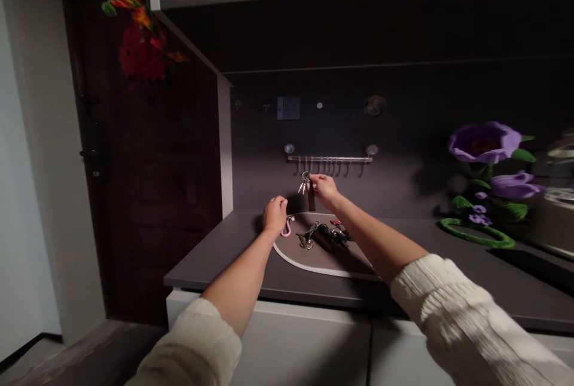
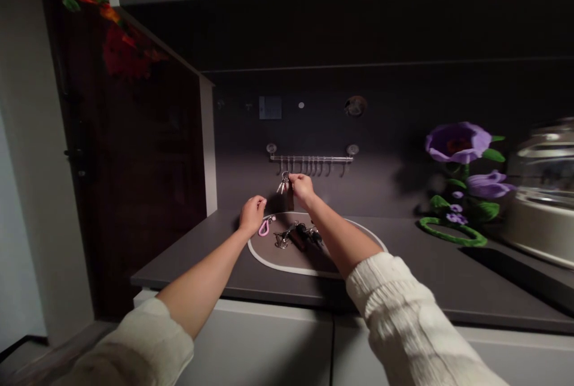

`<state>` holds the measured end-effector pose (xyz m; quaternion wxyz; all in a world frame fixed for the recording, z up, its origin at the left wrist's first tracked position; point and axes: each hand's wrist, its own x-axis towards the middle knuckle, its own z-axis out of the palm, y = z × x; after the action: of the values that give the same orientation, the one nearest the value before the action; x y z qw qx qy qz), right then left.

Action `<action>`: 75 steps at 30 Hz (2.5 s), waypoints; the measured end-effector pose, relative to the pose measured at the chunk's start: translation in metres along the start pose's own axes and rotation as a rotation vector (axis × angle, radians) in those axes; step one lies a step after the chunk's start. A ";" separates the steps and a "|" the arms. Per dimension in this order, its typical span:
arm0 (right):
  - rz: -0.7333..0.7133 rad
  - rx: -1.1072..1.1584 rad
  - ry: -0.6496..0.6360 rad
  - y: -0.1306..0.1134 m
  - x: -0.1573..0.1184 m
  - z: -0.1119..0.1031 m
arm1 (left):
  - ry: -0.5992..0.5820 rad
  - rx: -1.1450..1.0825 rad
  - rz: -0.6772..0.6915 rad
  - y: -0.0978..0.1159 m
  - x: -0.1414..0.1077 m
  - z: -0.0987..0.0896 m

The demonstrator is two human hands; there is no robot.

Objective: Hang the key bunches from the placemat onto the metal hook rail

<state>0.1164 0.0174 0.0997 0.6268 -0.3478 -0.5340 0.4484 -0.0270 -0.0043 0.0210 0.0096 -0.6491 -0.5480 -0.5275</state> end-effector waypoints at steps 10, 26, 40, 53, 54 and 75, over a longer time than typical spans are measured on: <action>0.068 0.158 0.141 -0.006 0.036 0.033 | -0.016 0.142 -0.088 -0.001 -0.001 -0.003; 0.098 0.131 0.165 0.013 0.044 0.033 | -0.022 0.145 -0.104 -0.004 0.001 -0.002; 0.032 0.067 0.107 0.032 0.051 0.020 | -0.047 0.145 -0.099 -0.004 0.000 -0.003; 0.147 -0.016 0.046 0.038 0.009 -0.004 | -0.105 0.082 -0.128 -0.008 0.000 -0.005; 0.153 -0.023 0.058 0.039 0.004 -0.007 | -0.118 0.078 -0.130 -0.009 0.000 -0.005; -0.270 -1.019 -0.266 0.053 -0.036 -0.035 | -0.388 0.201 -0.093 -0.023 0.001 0.010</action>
<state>0.1392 0.0040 0.0318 0.3580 -0.4763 -0.7983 0.0882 -0.0369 0.0116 0.0047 -0.0555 -0.7083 -0.6188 -0.3352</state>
